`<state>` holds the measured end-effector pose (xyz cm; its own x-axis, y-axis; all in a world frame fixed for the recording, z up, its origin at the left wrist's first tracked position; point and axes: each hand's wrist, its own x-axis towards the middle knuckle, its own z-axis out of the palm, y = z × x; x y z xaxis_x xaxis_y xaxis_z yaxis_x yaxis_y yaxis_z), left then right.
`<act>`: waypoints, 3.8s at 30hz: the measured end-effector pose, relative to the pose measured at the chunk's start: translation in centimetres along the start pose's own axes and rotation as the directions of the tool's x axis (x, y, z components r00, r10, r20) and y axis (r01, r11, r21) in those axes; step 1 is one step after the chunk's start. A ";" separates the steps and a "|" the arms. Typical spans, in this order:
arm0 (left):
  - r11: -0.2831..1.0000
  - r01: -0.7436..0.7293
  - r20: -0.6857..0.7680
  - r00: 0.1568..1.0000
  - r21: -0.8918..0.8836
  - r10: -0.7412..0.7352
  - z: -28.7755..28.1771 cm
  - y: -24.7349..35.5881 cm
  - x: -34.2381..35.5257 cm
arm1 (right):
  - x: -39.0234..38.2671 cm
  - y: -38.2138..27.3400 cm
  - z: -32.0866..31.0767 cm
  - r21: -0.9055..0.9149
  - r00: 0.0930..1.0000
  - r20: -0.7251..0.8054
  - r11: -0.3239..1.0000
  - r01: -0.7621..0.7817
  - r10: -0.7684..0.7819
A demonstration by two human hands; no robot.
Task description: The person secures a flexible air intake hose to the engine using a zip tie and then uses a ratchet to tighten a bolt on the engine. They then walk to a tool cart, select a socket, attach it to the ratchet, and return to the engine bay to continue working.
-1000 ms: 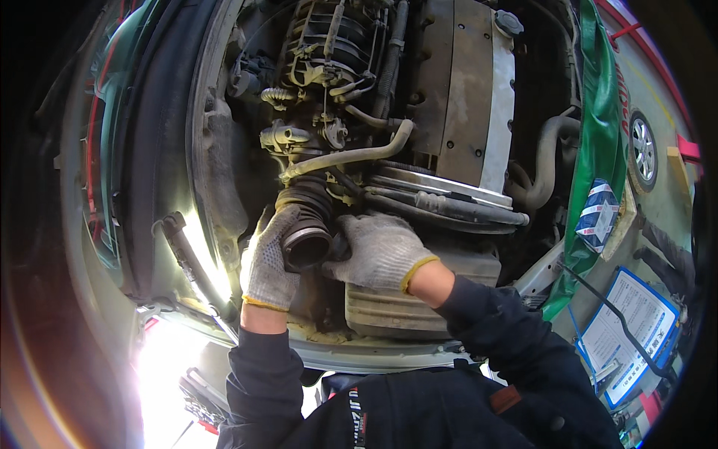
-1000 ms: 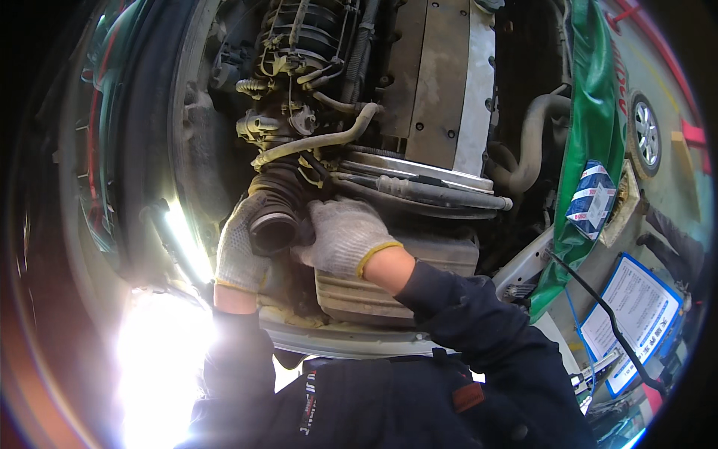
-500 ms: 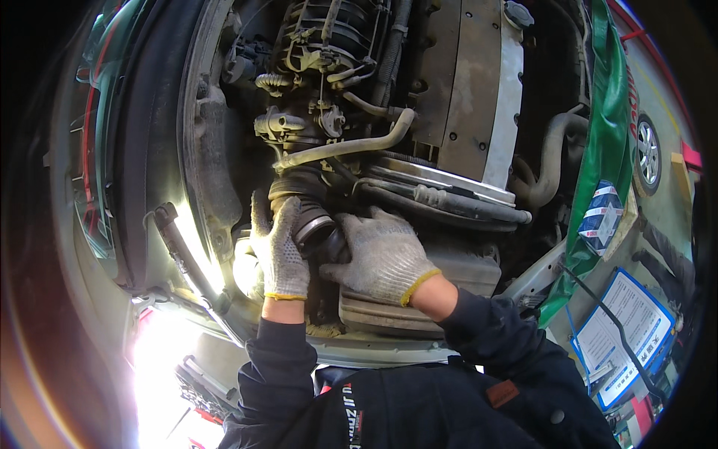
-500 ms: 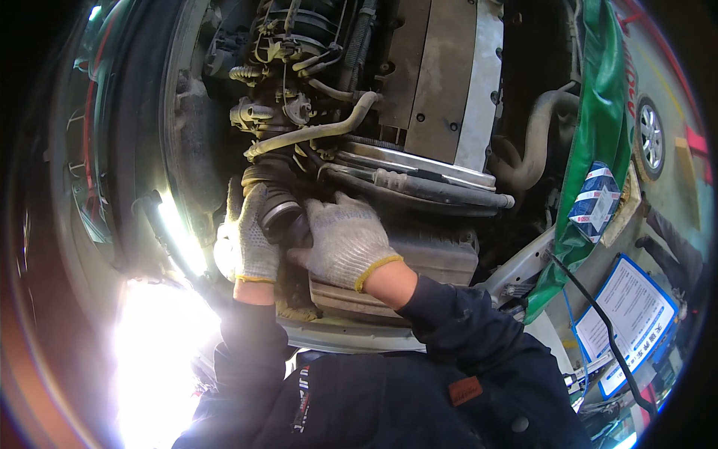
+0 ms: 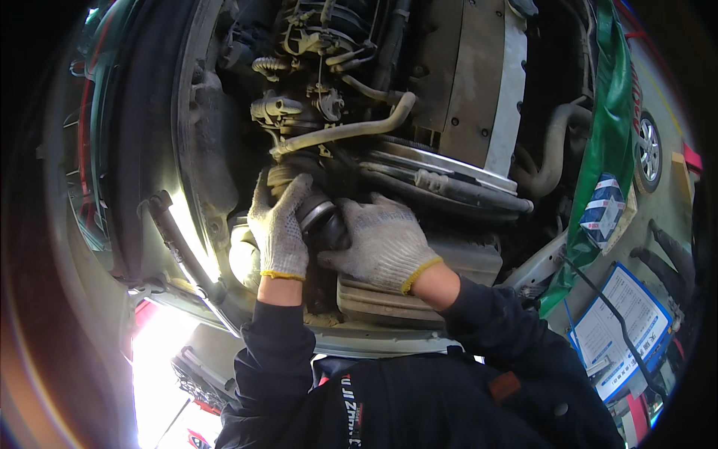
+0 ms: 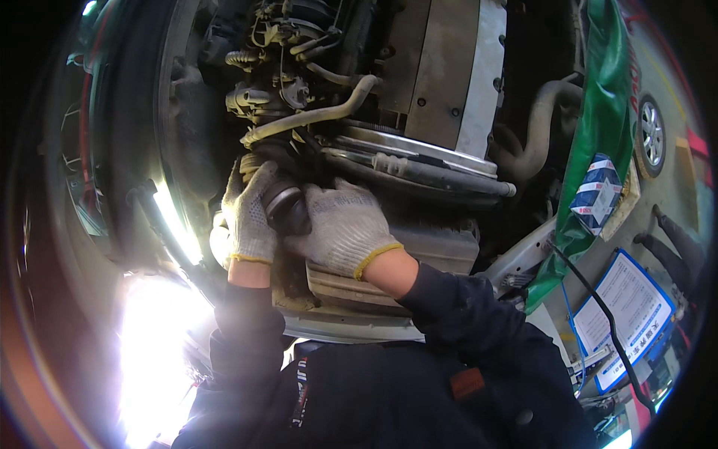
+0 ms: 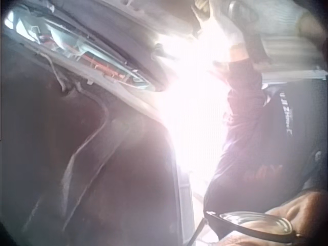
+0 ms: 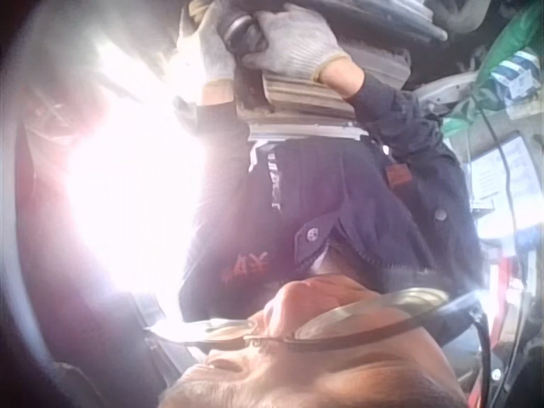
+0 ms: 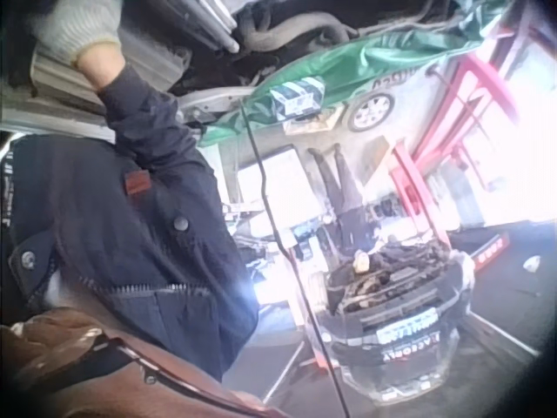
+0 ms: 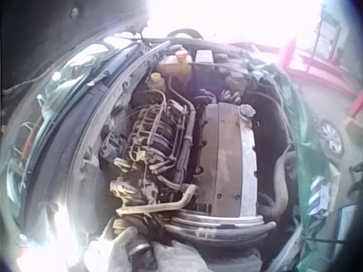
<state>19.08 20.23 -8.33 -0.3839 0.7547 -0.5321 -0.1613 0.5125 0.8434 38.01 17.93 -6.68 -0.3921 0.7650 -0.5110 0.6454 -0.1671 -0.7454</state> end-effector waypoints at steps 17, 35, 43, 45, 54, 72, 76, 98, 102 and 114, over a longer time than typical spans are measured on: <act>0.986 -0.168 0.011 0.986 -0.004 0.168 0.4 -1.6 0.2 | -0.2 0.5 0.6 -0.018 0.999 -0.042 0.999 0.034 -0.035; 0.961 -0.208 -0.027 0.976 0.181 0.216 0.7 -2.0 0.4 | -0.3 0.4 1.1 -0.033 0.992 -0.110 0.997 0.066 -0.069; 0.996 -0.007 0.146 0.989 0.084 -0.006 -1.3 -1.2 0.2 | 0.0 0.9 0.8 -0.017 0.990 -0.111 0.996 0.086 -0.088; 0.957 -0.198 0.153 0.974 0.213 0.168 -1.8 0.3 -1.2 | -1.0 1.3 1.1 -0.109 0.962 -0.234 0.987 0.117 -0.139; 0.682 -0.265 0.293 0.953 0.681 0.077 -0.7 2.5 5.1 | -5.5 4.0 3.4 -0.293 0.820 -0.512 0.949 0.112 -0.255; 0.674 -0.240 0.123 0.968 0.698 0.218 0.7 0.4 4.3 | -4.2 4.3 4.1 -0.292 0.800 -0.537 0.949 0.121 -0.268; 0.544 -0.267 0.141 0.955 0.796 0.262 0.7 0.7 4.0 | -4.3 4.4 4.2 -0.298 0.798 -0.541 0.948 0.112 -0.265; 0.385 -0.225 0.132 0.959 0.895 0.253 0.0 0.2 4.1 | -4.3 4.0 4.0 -0.344 0.813 -0.525 0.937 0.068 -0.252; 0.716 0.037 0.023 0.997 0.697 -0.074 -4.9 5.1 6.4 | -4.1 3.8 3.9 -0.369 0.738 -0.586 0.921 0.123 -0.334; -0.644 -0.617 0.588 0.749 0.452 -0.305 -5.2 2.4 16.2 | -3.8 3.9 4.1 -0.402 0.744 -0.559 0.904 0.143 -0.366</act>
<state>7.76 31.58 -14.50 0.2958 0.6501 -0.6999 0.7519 -0.6104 -0.2491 39.31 11.82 -9.36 -0.1614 0.9780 0.1320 0.7915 0.2082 -0.5747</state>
